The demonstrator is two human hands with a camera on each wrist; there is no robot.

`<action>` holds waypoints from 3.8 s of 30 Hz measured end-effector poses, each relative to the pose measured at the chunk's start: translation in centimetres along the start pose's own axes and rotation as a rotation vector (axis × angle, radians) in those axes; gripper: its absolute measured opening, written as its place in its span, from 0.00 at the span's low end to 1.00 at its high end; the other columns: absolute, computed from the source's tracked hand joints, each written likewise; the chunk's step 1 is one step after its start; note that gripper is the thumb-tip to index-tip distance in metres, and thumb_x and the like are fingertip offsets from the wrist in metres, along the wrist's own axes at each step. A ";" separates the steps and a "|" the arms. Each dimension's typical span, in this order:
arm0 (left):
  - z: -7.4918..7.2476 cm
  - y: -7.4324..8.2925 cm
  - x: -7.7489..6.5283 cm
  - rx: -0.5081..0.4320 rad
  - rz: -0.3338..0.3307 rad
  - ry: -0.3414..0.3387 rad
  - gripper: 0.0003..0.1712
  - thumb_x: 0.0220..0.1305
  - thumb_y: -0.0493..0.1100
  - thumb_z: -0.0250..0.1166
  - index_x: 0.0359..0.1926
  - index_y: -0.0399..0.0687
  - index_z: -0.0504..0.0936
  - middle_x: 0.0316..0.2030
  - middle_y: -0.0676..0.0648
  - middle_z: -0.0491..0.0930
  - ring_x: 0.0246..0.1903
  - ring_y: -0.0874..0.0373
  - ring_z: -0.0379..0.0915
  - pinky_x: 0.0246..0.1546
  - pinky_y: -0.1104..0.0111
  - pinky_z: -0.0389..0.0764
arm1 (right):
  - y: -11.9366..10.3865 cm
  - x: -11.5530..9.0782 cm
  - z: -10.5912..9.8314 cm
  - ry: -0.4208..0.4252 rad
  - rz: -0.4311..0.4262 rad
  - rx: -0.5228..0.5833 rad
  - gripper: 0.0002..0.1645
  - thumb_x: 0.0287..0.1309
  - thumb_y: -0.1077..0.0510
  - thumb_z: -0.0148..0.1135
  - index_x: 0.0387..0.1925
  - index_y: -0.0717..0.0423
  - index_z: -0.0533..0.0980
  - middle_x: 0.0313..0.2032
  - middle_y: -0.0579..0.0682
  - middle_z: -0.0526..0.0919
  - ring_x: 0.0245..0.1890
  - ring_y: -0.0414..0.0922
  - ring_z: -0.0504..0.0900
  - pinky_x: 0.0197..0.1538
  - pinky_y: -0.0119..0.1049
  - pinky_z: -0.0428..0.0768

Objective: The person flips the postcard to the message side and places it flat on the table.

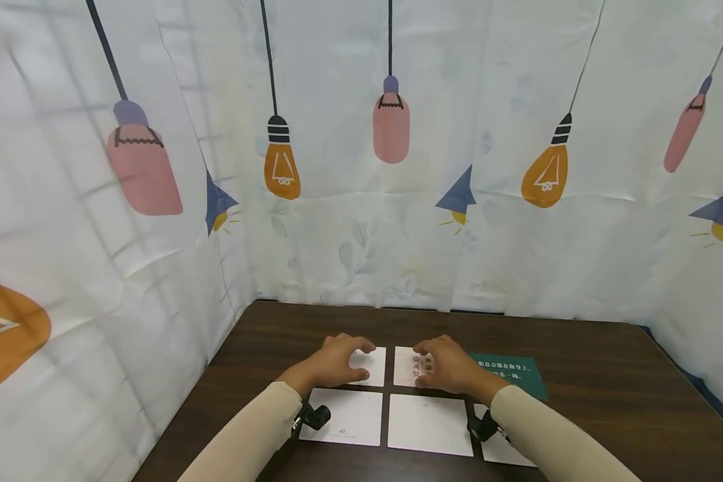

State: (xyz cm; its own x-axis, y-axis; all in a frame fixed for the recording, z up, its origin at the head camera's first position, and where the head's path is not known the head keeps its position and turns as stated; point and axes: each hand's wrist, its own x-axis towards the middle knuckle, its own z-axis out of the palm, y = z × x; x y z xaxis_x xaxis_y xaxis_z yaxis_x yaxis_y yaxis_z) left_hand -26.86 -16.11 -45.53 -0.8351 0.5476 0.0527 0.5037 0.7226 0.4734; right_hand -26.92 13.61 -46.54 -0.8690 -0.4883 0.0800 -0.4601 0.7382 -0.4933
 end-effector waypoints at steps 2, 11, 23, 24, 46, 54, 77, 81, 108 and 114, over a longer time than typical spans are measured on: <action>0.3 0.2 0.2 0.005 -0.003 -0.001 0.28 0.62 0.49 0.73 0.62 0.51 0.80 0.58 0.55 0.80 0.61 0.49 0.67 0.60 0.47 0.62 | 0.2 -0.3 -0.1 0.003 0.002 -0.002 0.38 0.48 0.50 0.82 0.60 0.55 0.79 0.51 0.47 0.83 0.60 0.52 0.72 0.59 0.54 0.74; 1.5 1.5 1.2 0.029 0.013 -0.010 0.30 0.61 0.50 0.74 0.63 0.54 0.79 0.58 0.54 0.80 0.63 0.48 0.66 0.59 0.49 0.62 | 1.4 -0.9 -0.8 0.013 0.005 -0.063 0.41 0.45 0.49 0.84 0.61 0.56 0.79 0.54 0.48 0.83 0.62 0.55 0.72 0.62 0.54 0.72; 2.4 2.8 3.1 0.039 -0.042 -0.042 0.34 0.61 0.52 0.75 0.67 0.59 0.77 0.63 0.56 0.76 0.68 0.47 0.60 0.63 0.48 0.62 | 3.1 -1.9 -2.4 -0.003 0.072 -0.069 0.45 0.44 0.49 0.85 0.65 0.56 0.77 0.60 0.52 0.80 0.65 0.56 0.70 0.65 0.57 0.70; 2.4 2.8 3.2 0.035 -0.049 -0.045 0.34 0.61 0.52 0.75 0.68 0.59 0.76 0.63 0.56 0.76 0.68 0.47 0.60 0.63 0.48 0.62 | 3.1 -2.0 -2.6 -0.005 0.075 -0.063 0.46 0.44 0.49 0.85 0.65 0.56 0.76 0.61 0.52 0.80 0.65 0.56 0.70 0.65 0.57 0.69; 3.6 3.3 5.0 0.086 -0.041 -0.057 0.40 0.56 0.52 0.78 0.70 0.59 0.74 0.63 0.56 0.76 0.65 0.50 0.62 0.62 0.49 0.58 | 4.9 -2.8 -3.4 -0.072 0.123 -0.076 0.49 0.45 0.48 0.84 0.68 0.57 0.73 0.64 0.55 0.77 0.67 0.59 0.67 0.65 0.59 0.69; 3.5 3.5 5.2 0.076 -0.076 -0.070 0.44 0.53 0.52 0.81 0.70 0.61 0.73 0.63 0.54 0.77 0.66 0.49 0.61 0.60 0.50 0.59 | 5.0 -2.2 -3.2 -0.105 0.129 -0.082 0.51 0.43 0.47 0.85 0.68 0.56 0.73 0.63 0.53 0.77 0.65 0.57 0.68 0.65 0.58 0.69; 3.5 4.0 5.8 0.113 -0.090 -0.054 0.49 0.49 0.51 0.84 0.72 0.60 0.71 0.66 0.50 0.72 0.67 0.46 0.60 0.61 0.48 0.59 | 4.9 -1.4 -3.6 -0.102 0.122 -0.103 0.52 0.37 0.47 0.88 0.66 0.55 0.75 0.59 0.52 0.74 0.59 0.54 0.68 0.62 0.57 0.72; 3.4 4.0 5.9 0.118 -0.096 -0.059 0.52 0.48 0.52 0.84 0.74 0.57 0.70 0.66 0.49 0.72 0.67 0.46 0.60 0.62 0.46 0.58 | 5.1 -1.7 -3.6 -0.076 0.106 -0.098 0.52 0.38 0.47 0.87 0.67 0.53 0.74 0.59 0.53 0.73 0.60 0.55 0.68 0.62 0.59 0.71; 3.0 4.2 5.0 0.026 -0.063 0.040 0.46 0.49 0.47 0.83 0.67 0.57 0.71 0.32 0.59 0.75 0.41 0.61 0.64 0.52 0.54 0.54 | 5.3 -2.9 -3.3 -0.006 0.098 0.022 0.47 0.52 0.58 0.80 0.71 0.49 0.67 0.35 0.41 0.77 0.36 0.43 0.73 0.39 0.43 0.74; 2.9 4.2 4.7 -0.019 -0.044 0.050 0.40 0.56 0.44 0.79 0.67 0.56 0.69 0.30 0.61 0.78 0.35 0.65 0.70 0.55 0.54 0.55 | 5.5 -3.3 -3.6 0.002 0.026 0.061 0.40 0.62 0.63 0.71 0.72 0.50 0.65 0.37 0.40 0.81 0.36 0.40 0.77 0.38 0.40 0.76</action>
State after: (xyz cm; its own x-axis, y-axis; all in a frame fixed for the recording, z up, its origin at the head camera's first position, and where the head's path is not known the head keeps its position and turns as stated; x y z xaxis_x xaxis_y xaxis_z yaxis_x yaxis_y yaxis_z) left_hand -28.04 -9.30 -45.80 -0.8665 0.4936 0.0751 0.4625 0.7369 0.4929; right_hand -27.18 20.92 -46.41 -0.8810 -0.4682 0.0679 -0.4254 0.7211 -0.5468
